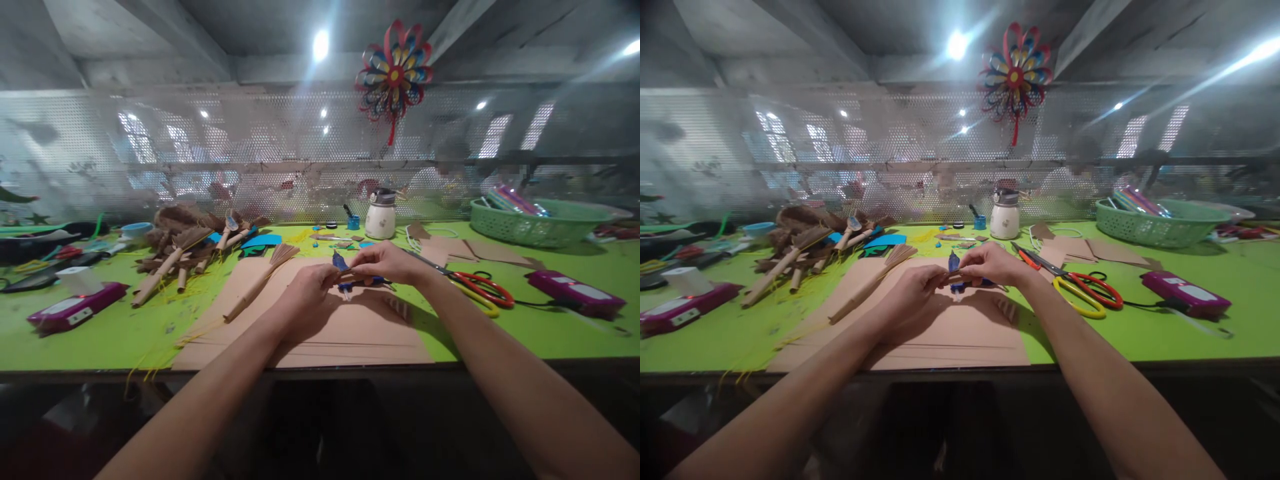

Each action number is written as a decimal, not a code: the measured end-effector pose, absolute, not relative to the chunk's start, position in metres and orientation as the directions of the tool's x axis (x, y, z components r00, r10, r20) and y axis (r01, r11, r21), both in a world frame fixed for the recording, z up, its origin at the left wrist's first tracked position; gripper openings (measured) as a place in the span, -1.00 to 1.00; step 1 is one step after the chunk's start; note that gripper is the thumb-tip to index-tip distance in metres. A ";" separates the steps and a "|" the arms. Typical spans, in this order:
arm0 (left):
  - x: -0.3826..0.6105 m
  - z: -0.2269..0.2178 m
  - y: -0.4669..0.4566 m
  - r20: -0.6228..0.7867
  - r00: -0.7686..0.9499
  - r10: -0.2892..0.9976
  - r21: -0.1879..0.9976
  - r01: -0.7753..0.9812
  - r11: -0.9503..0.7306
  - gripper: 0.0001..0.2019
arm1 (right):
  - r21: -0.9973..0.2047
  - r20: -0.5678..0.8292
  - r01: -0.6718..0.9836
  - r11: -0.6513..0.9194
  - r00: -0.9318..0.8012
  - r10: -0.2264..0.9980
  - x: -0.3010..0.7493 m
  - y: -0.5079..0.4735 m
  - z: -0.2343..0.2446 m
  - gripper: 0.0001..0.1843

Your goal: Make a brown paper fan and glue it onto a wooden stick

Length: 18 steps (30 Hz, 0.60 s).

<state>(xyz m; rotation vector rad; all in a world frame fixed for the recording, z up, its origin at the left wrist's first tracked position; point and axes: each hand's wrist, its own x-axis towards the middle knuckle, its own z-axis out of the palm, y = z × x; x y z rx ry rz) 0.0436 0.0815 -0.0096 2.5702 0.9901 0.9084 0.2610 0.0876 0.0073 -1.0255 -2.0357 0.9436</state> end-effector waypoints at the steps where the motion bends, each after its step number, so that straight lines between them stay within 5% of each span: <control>1: 0.044 -0.009 0.082 0.469 0.578 0.668 0.410 0.527 -0.744 -0.84 | -0.817 0.236 0.379 0.433 -0.466 0.853 0.260 0.087 0.008 -0.82; 18: 0.046 -0.012 0.084 0.445 0.514 0.734 0.460 0.572 -0.679 -0.77 | -0.823 0.278 0.379 0.423 -0.382 0.882 0.260 0.086 0.010 -0.72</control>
